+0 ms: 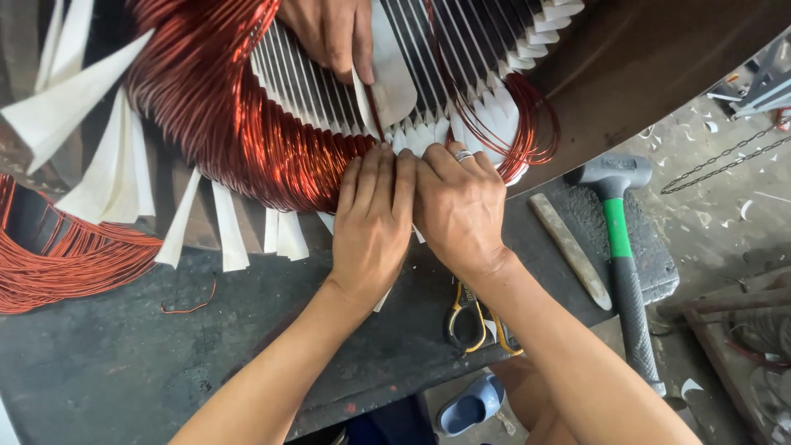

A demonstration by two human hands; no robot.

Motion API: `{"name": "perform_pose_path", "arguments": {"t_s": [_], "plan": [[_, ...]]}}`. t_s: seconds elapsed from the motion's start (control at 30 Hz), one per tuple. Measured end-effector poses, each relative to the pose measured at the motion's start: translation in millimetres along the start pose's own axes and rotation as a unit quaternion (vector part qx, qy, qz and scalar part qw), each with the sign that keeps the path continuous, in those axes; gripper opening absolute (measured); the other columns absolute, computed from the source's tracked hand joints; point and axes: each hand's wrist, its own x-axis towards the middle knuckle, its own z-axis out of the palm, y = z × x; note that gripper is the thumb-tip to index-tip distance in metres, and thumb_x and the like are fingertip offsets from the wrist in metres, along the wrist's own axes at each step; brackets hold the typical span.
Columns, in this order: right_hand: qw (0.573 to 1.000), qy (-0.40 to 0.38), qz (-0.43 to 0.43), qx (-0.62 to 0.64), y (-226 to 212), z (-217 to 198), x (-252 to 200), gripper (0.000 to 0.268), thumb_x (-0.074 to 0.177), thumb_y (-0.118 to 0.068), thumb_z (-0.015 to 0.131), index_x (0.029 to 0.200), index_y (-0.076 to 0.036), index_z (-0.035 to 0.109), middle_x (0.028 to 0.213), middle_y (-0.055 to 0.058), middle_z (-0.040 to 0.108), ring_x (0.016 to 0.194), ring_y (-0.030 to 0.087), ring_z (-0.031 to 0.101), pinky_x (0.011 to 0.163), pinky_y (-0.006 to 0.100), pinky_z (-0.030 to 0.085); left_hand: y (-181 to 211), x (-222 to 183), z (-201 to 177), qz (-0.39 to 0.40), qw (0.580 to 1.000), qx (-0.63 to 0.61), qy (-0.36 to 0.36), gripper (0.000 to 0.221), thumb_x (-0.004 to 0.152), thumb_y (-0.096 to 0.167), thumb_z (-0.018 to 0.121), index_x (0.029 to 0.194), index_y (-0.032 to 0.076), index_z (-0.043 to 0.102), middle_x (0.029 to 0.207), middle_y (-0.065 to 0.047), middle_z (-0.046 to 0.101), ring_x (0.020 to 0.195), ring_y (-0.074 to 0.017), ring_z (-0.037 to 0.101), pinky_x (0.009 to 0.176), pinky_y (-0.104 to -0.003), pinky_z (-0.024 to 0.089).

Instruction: Repairing an electric motor by manually inserting copper wire coils into stator slots and securing them with insulation strips and a mallet.

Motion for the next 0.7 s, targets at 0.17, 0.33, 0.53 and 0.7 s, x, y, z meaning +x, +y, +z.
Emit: {"name": "perform_pose_path", "arguments": {"t_s": [0.17,0.33,0.53,0.7], "plan": [[1.000,0.007,-0.005,0.002,-4.4,-2.2,7.6,0.021,0.101,-0.011,0.062,0.082,-0.009,0.071,0.078,0.003,0.059,0.082,0.031,0.067,0.062,0.042,0.045,-2.5,-1.8,1.6,-0.005,1.000,-0.014,0.011,0.040,0.103,-0.007,0.059,0.143,-0.007,0.063,0.126,-0.025,0.075,0.129,-0.0367,0.069,0.117,-0.049,0.050],[1.000,0.003,-0.027,0.013,-4.5,-11.4,9.6,0.022,0.101,-0.008,0.062,0.082,-0.008,0.073,0.078,0.003,0.060,0.084,0.032,0.070,0.063,0.042,0.048,-2.8,-2.1,1.0,-0.003,1.000,-0.012,0.017,0.039,0.103,-0.008,0.060,0.142,-0.006,0.064,0.127,-0.026,0.074,0.128,-0.0378,0.069,0.117,-0.050,0.050],[1.000,-0.008,-0.030,0.001,-4.4,-12.2,7.7,0.019,0.100,-0.007,0.063,0.086,-0.008,0.076,0.083,0.005,0.065,0.088,0.032,0.071,0.065,0.041,0.050,-2.3,-0.8,-0.4,-0.004,1.000,-0.017,0.017,0.037,0.103,-0.008,0.060,0.140,-0.006,0.065,0.127,-0.027,0.073,0.129,-0.0391,0.069,0.117,-0.051,0.050],[0.999,-0.018,-0.026,0.004,-4.6,-17.5,10.0,0.020,0.099,-0.009,0.063,0.085,-0.009,0.076,0.083,0.004,0.065,0.084,0.031,0.070,0.065,0.041,0.050,-1.4,-2.0,4.1,-0.006,1.000,-0.015,0.018,0.038,0.103,-0.008,0.060,0.141,-0.006,0.064,0.126,-0.027,0.073,0.128,-0.0390,0.069,0.117,-0.050,0.050]]}}
